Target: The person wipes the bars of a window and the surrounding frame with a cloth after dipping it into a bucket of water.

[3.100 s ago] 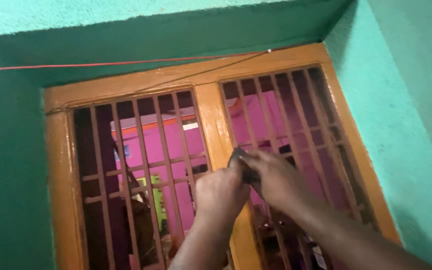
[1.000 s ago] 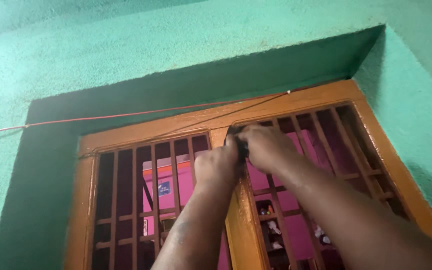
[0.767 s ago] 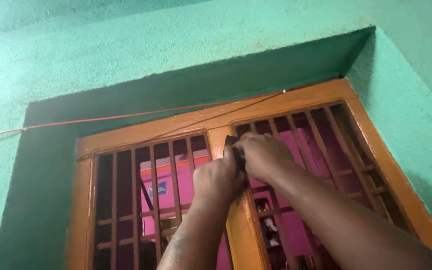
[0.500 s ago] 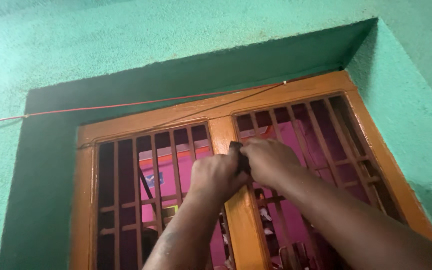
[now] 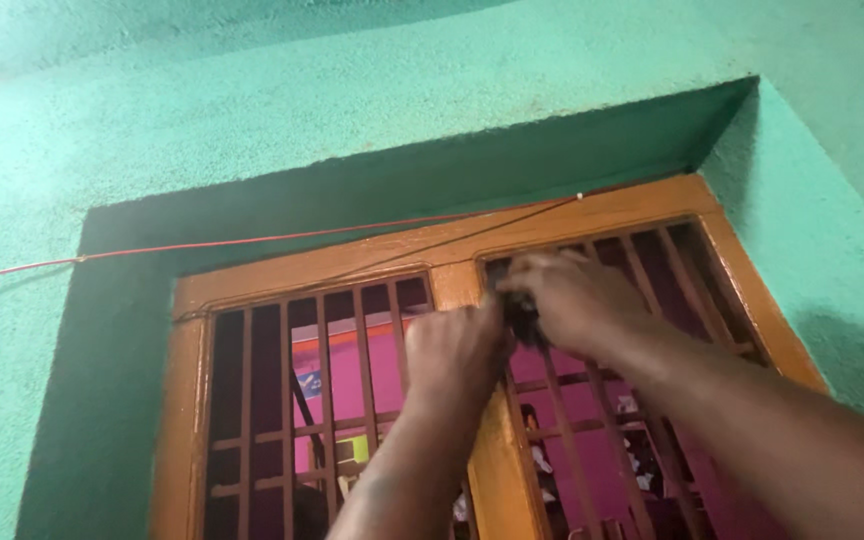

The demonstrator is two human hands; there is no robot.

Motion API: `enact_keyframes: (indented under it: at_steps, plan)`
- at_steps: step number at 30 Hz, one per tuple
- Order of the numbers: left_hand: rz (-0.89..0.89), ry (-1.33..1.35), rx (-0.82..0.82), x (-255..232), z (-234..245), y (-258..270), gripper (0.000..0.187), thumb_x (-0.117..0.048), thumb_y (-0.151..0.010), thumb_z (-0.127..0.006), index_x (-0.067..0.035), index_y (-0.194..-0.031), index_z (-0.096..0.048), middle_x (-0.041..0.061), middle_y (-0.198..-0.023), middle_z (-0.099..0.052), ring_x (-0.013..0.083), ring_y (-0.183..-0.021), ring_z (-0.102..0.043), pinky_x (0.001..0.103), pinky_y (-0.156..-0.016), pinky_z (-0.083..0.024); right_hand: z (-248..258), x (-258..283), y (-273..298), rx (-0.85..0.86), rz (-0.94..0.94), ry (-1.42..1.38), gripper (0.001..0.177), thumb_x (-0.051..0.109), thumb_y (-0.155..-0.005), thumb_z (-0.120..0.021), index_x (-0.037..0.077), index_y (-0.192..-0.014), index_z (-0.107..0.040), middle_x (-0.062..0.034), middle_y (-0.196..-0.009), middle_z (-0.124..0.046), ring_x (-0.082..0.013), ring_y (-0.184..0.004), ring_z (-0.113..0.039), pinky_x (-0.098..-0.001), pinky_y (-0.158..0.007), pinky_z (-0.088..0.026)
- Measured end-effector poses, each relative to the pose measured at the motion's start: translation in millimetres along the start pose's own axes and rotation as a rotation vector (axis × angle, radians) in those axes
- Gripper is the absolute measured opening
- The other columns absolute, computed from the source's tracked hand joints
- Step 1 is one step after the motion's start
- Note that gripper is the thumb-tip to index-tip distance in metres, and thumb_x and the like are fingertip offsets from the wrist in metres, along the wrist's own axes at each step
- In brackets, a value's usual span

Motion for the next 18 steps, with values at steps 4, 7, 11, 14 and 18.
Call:
enact_keyframes:
  at_steps: [4, 7, 11, 14, 18]
  plan:
    - [0.122, 0.075, 0.015, -15, -9, -21, 0.059, -0.031, -0.084, -0.077, -0.008, -0.135, -0.058, 0.006, -0.072, -0.074, 0.0284, -0.068, -0.075, 0.043, -0.056, -0.057, -25, -18, 2, -0.240, -0.015, 0.044, 0.048, 0.008, -0.091, -0.059, 0.023, -0.136, -0.064, -0.0029, -0.149, -0.054, -0.0325, -0.129, -0.055, -0.0446, -0.102, -0.048]
    - [0.137, 0.011, 0.067, -26, -20, -21, 0.054, -0.024, -0.080, -0.079, -0.016, -0.130, -0.060, 0.006, -0.078, -0.075, 0.0282, -0.073, -0.076, 0.042, -0.062, -0.060, -38, -29, -3, -0.253, -0.011, -0.039, 0.045, 0.009, -0.094, -0.056, 0.023, -0.136, -0.066, -0.0061, -0.148, -0.055, -0.0337, -0.131, -0.053, -0.0467, -0.107, -0.044]
    - [0.202, 0.123, 0.164, -29, -36, -12, 0.061, -0.028, -0.081, -0.077, -0.014, -0.136, -0.057, 0.009, -0.079, -0.075, 0.0286, -0.071, -0.076, 0.043, -0.060, -0.061, -38, -26, -7, -0.003, -0.118, -0.010, 0.051, 0.005, -0.090, -0.054, 0.030, -0.132, -0.068, -0.0004, -0.151, -0.051, -0.0303, -0.135, -0.050, -0.0480, -0.108, -0.044]
    - [0.195, 0.124, 0.137, -26, -40, -8, 0.040, -0.038, -0.087, -0.071, -0.015, -0.118, -0.064, 0.010, -0.079, -0.075, 0.0287, -0.069, -0.076, 0.044, -0.058, -0.061, -33, -8, -3, 0.142, -0.169, 0.054, 0.050, 0.012, -0.087, -0.060, 0.032, -0.132, -0.067, 0.0049, -0.151, -0.050, -0.0277, -0.138, -0.047, -0.0517, -0.108, -0.041]
    - [0.170, 0.176, 0.174, -20, -42, 4, 0.034, -0.047, -0.092, -0.065, -0.017, -0.108, -0.066, 0.009, -0.073, -0.075, 0.0300, -0.068, -0.075, 0.046, -0.059, -0.060, -43, -4, 9, -0.047, -0.112, -0.041, 0.039, 0.013, -0.084, -0.064, 0.023, -0.120, -0.074, -0.0027, -0.143, -0.057, -0.0330, -0.128, -0.054, -0.0470, -0.104, -0.045]
Point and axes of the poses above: each hand's wrist, its own y-axis away from the middle knuckle, its own z-axis out of the back of the hand, x = y × z, the point moved 1 cm from there along -y, towards the middle knuckle
